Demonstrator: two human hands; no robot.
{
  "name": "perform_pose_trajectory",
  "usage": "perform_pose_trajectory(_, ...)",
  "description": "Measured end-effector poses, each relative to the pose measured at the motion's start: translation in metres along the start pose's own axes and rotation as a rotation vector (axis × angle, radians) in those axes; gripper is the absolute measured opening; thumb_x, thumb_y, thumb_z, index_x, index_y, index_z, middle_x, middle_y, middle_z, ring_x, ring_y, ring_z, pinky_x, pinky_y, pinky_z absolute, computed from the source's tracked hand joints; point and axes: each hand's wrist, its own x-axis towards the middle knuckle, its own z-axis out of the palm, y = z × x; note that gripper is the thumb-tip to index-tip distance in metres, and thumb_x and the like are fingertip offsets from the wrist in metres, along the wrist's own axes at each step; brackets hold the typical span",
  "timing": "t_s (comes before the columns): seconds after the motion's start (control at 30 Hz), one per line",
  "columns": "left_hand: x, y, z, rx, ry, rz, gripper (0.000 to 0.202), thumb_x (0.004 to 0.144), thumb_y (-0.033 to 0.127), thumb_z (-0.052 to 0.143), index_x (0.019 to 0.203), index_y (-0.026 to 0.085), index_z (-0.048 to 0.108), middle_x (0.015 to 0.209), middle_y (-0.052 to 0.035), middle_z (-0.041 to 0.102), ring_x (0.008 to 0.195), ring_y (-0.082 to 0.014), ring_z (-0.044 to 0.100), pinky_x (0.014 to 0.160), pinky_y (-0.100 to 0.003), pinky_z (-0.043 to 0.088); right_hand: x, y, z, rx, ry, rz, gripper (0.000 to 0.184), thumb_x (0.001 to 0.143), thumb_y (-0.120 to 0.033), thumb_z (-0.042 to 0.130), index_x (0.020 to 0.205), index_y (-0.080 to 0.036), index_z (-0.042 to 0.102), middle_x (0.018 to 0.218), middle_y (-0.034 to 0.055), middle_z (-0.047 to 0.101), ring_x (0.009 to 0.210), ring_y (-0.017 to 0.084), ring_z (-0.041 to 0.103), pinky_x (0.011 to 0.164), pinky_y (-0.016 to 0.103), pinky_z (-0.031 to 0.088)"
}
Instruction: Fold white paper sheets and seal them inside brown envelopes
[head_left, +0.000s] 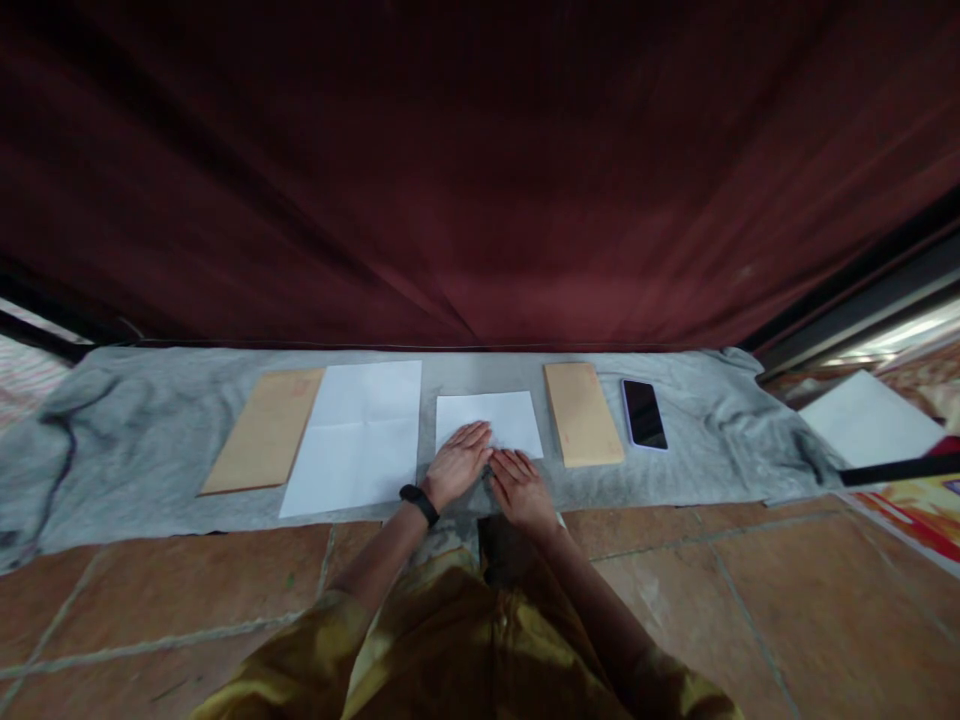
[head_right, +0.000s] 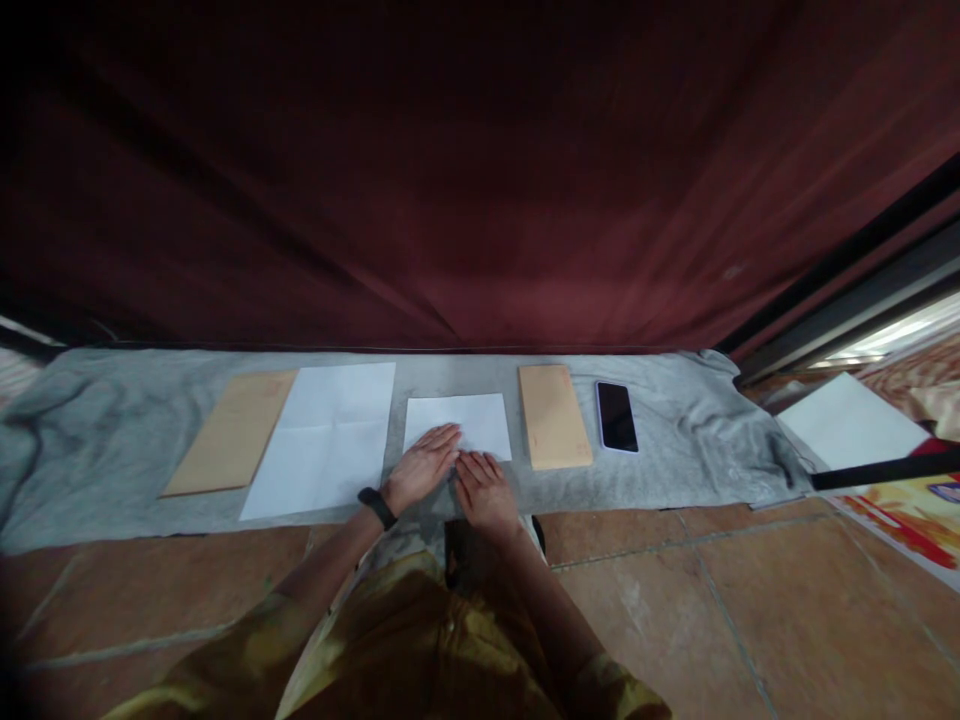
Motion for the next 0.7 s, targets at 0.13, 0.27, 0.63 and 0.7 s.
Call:
perform_pose_trajectory(0.13,0.014,-0.007,-0.002,0.015,0.006,-0.027,0.043,0.102,0.027,0.040,0.140,0.017,0.056,0.151,-0.0120,0.052,0.144,-0.0216,0.043,0.122,-0.042,0.031,0.001,-0.001,0.001,0.003,0.005,0.016,0.044,0.101,-0.026,0.047,0.144,-0.021,0.055,0.147,0.0091,0.057,0.140,0.024,0.048,0.120,0.050,0.035)
perform_pose_trajectory(0.27,0.030,-0.013,-0.003,0.039,-0.007,-0.040,0.043,0.102,0.027,0.042,0.140,0.014,0.056,0.151,-0.0145,0.051,0.144,-0.0231,0.044,0.122,-0.043,0.032,0.002,-0.002,0.001,-0.016,-0.003,0.029,0.042,0.101,-0.025,0.048,0.142,-0.020,0.057,0.146,0.0087,0.058,0.140,0.024,0.049,0.121,0.049,0.035)
perform_pose_trajectory(0.63,0.056,-0.031,-0.001,0.098,-0.026,-0.043,0.045,0.099,0.024,0.044,0.141,0.013,0.056,0.151,-0.0155,0.051,0.143,-0.0244,0.045,0.121,-0.042,0.032,0.001,-0.003,-0.003,-0.008,-0.015,0.012,0.047,0.100,-0.023,0.050,0.146,-0.022,0.052,0.146,0.0097,0.057,0.139,0.028,0.049,0.119,0.054,0.036)
perform_pose_trajectory(0.7,0.059,-0.031,-0.003,0.111,-0.036,-0.036,0.045,0.099,0.022,0.044,0.142,0.013,0.055,0.152,-0.0149,0.051,0.143,-0.0240,0.045,0.121,-0.042,0.031,0.001,-0.003,-0.005,0.000,-0.024,0.010,0.047,0.100,-0.024,0.048,0.147,-0.022,0.051,0.147,0.0092,0.057,0.139,0.028,0.049,0.119,0.054,0.036)
